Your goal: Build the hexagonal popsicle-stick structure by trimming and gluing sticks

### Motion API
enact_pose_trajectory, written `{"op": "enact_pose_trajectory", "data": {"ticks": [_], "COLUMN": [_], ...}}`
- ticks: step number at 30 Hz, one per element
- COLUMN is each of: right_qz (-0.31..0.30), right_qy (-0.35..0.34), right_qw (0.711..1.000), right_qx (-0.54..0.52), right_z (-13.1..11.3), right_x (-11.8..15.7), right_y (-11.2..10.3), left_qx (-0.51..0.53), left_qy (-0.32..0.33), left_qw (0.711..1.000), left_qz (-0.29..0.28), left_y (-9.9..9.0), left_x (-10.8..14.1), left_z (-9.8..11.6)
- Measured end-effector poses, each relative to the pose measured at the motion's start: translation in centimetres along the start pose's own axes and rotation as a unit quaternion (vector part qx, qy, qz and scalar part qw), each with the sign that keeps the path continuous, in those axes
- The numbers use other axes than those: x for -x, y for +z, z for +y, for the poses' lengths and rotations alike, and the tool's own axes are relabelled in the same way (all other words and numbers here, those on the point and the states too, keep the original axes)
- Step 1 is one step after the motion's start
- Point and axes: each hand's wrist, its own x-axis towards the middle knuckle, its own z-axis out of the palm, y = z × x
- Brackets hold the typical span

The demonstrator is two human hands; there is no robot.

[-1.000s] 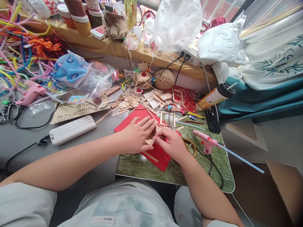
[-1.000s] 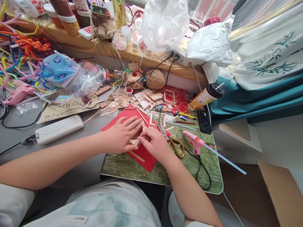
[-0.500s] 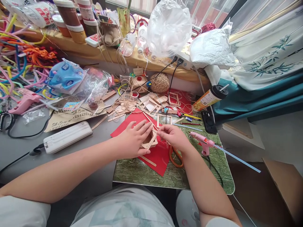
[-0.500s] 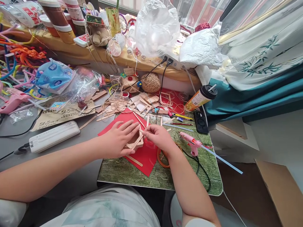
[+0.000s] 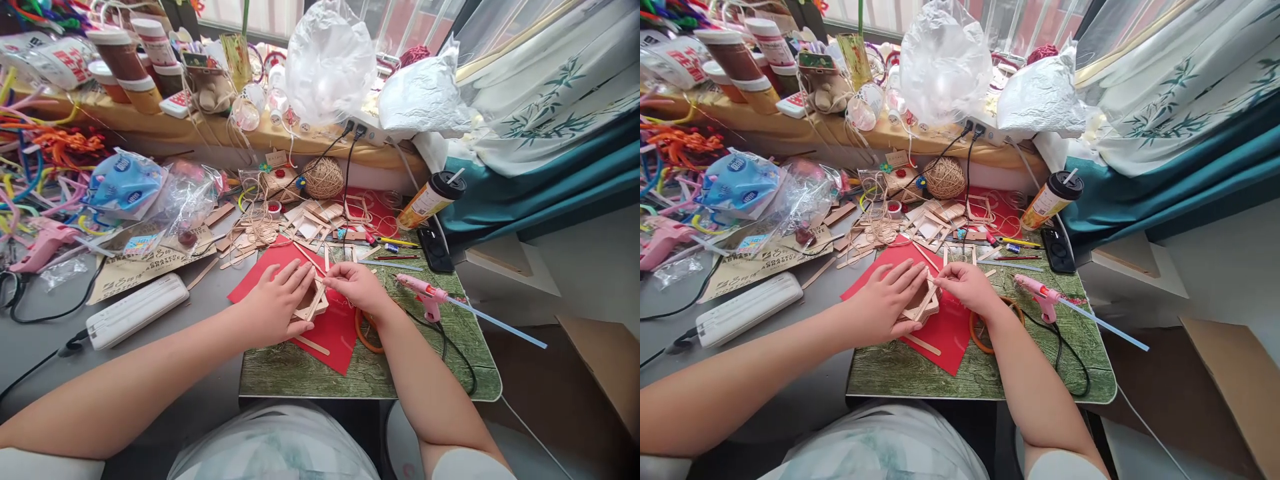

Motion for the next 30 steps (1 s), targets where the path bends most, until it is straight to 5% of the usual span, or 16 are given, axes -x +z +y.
{"op": "enact_pose_trajectory", "data": {"ticks": [15, 30], "right_qz": [-0.008, -0.001], "right_qy": [-0.010, -0.027], "right_qw": [0.996, 0.998], "right_qx": [-0.093, -0.060], "right_z": [1.1, 1.5], "right_x": [-1.2, -1.2], "right_y": [-0.4, -0.3], "left_qx": [-0.036, -0.038], "left_qy": [0.005, -0.012], "left_qw": [0.999, 0.999], "left_qz": [0.000, -0.034], "left_y": [-0.5, -1.1], "left_x": [-0.1, -0.3], "left_z": [-0.3, -0.1]}}
